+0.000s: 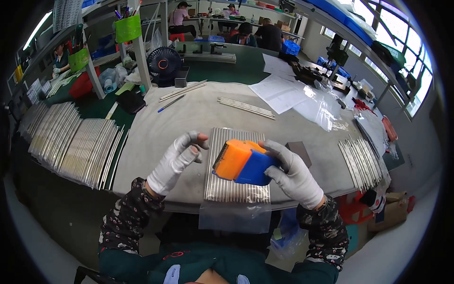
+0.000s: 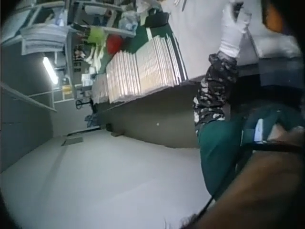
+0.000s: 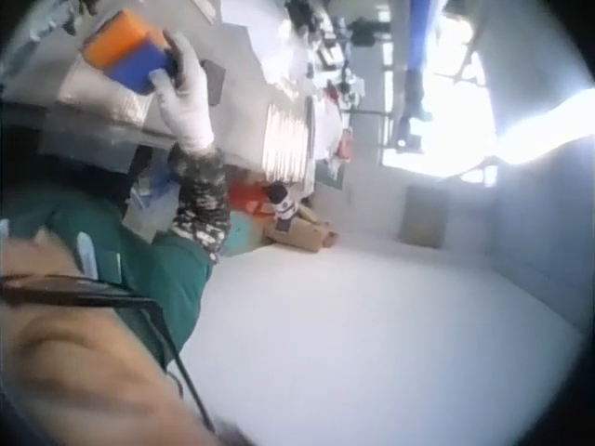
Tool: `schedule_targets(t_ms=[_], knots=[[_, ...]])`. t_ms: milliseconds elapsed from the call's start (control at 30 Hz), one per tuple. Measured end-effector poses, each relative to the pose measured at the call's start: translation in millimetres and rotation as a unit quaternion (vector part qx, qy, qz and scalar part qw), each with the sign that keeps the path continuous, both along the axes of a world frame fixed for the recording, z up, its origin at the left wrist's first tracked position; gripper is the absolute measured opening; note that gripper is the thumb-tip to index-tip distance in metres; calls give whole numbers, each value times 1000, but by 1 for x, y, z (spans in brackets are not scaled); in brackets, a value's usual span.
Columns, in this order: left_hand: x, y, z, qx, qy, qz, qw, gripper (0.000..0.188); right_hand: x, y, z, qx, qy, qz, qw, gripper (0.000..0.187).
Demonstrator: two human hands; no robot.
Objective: Sanding the ends of a bundle of thin wooden rods using a sanding block at an industrial workbench.
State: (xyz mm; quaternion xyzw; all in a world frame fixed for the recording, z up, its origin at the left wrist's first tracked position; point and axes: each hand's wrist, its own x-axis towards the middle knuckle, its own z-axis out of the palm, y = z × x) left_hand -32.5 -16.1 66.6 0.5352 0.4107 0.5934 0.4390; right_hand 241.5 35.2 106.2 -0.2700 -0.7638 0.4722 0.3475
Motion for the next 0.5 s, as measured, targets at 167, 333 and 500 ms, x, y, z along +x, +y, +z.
schedule_targets(t_ms=[167, 333, 500], knots=[[22, -9, 16, -45, -47, -105, 992, 25, -1, -33, 4, 32, -16, 22, 999, 54], [38, -4, 11, 20, 29, 10, 999, 10, -7, -48, 1, 190, -37, -49, 980, 70], [-5, 11, 14, 5, 47, 110, 993, 13, -8, -48, 15, 438, -232, -70, 866, 79]])
